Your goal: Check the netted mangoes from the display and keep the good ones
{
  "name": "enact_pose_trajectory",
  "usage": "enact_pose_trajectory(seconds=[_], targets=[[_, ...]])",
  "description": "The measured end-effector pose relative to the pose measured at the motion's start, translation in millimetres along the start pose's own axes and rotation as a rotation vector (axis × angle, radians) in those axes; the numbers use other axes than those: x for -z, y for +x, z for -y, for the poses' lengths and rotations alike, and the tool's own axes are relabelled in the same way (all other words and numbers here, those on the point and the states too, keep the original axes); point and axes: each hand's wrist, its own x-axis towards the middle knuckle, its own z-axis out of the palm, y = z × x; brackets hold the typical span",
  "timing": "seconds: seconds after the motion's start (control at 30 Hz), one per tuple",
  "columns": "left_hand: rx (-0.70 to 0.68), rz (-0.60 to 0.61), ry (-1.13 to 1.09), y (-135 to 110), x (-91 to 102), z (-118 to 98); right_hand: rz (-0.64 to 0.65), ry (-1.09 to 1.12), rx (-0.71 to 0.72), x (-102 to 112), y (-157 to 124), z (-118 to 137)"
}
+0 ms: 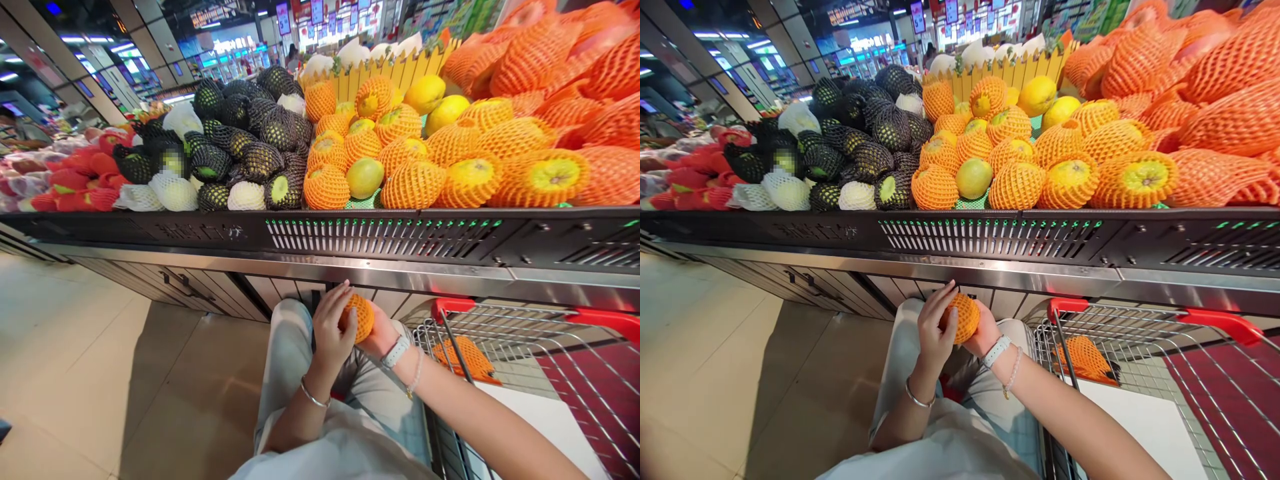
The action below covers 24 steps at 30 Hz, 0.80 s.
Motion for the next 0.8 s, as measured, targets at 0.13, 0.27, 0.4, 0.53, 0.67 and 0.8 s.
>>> enact_pose_trajectory(seconds=[0.13,0.27,0.4,0.53,0.67,0.8], targets=[[-0.020,-0.013,-0.041,-1,-0.7,-1,-0.009,0.003,0.018,0,-1,-1],[-0.062,-0.060,-0.067,-2,-2.7,-2,-0.011,0.008,0.020,3,0,-3],[-0.066,-0.088,-0.091,-5,-6.1,-2,0.007,0.030,0.028,6,0,-2],[-0.034,-0.119,-0.088,-9,-8.7,1,0.030,0.045,0.018,4,-3,-1],[-0.033,-0.103,-0.082,-9,-6.4,3,0.000,0.049,0.020,-2,-7,-3],[-0.084,-0.043,-0.038,-10,-1.1,2,0.054,0.051,0.025,-6,-10,-1]])
